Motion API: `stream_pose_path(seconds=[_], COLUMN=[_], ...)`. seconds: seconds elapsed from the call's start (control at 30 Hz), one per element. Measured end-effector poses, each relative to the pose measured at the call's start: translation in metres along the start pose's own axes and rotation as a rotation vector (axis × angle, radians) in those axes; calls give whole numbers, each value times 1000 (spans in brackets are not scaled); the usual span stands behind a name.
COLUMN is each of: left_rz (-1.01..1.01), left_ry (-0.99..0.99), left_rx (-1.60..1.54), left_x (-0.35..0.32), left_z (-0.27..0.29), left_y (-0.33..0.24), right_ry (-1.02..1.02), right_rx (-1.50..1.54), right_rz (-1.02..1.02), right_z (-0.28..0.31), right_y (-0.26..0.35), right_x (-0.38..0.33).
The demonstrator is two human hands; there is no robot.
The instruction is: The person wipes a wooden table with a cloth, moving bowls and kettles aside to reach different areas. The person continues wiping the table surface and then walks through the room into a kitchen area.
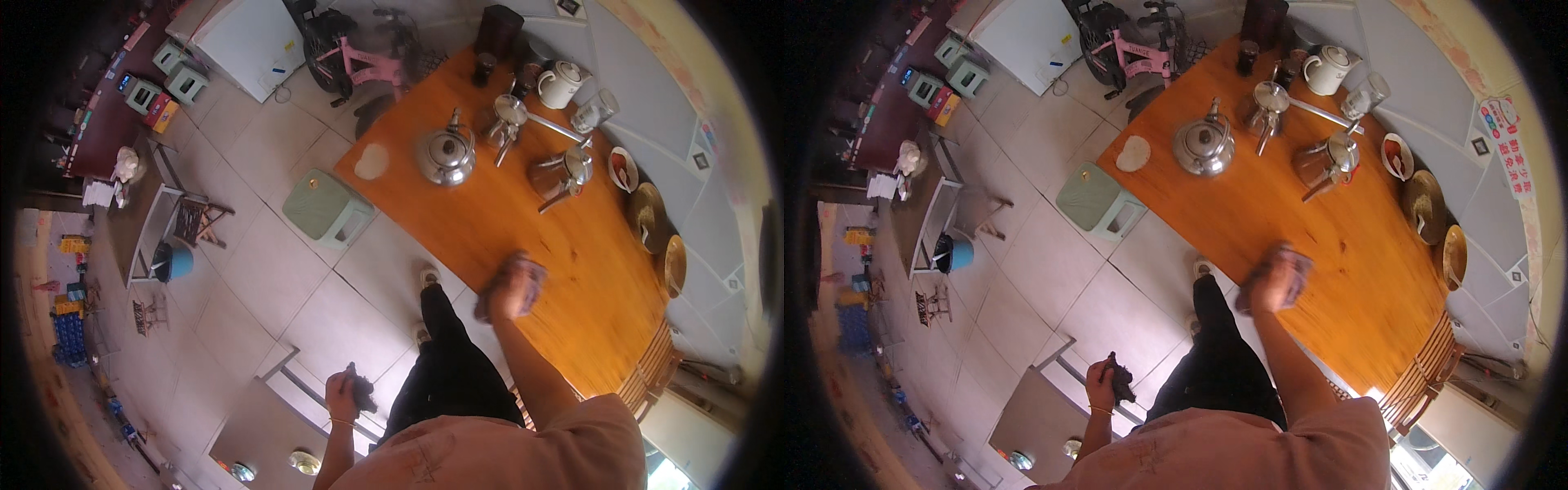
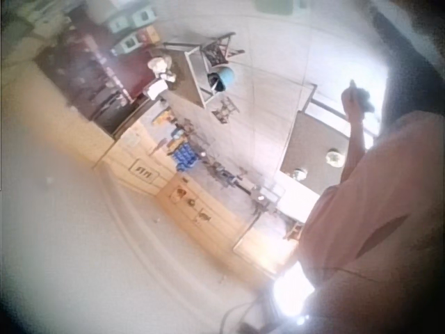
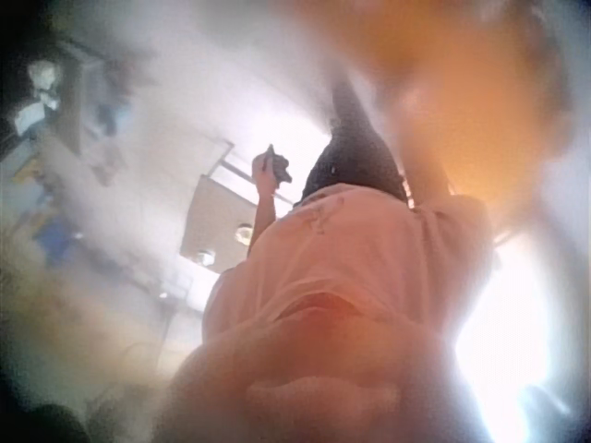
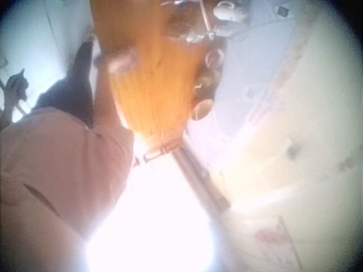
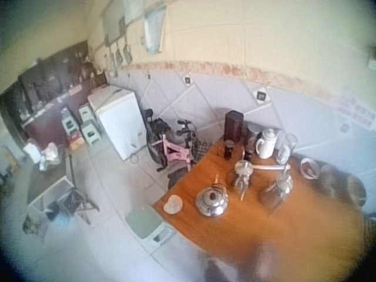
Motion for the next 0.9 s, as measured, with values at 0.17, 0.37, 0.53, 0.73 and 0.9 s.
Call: stream_pose_path(seconds=[0.17, 0.37, 0.53, 0.73, 0.9], left_rz=[3, 45, 53, -38, -24], left_ry=[-29, -71, -24, 55, 87], left_rx=[-21, 27, 23, 40, 33], left_x=[58, 103, 150, 238, 303], left_z=[10, 35, 56, 106, 143], left_y=[-37, -64, -58, -45, -45], right_ry=[686, 609, 868, 509, 491], right_rx=[1790, 1743, 1787, 1505, 1339], right_rz=[525, 351, -12, -275, -386], right_z=[123, 168, 110, 108, 138], right_y=[200, 284, 298, 254, 262], right_x=[106, 237, 250, 246, 228])
Point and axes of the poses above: each hand's wrist, its own x-axis towards the middle knuckle, its own z-axis out of the back of the hand, y = z × x, the point moved 8 cm from there along x, towards the middle knuckle, and after that the axes turned 5 degrees about z, right-handed, at the moved point
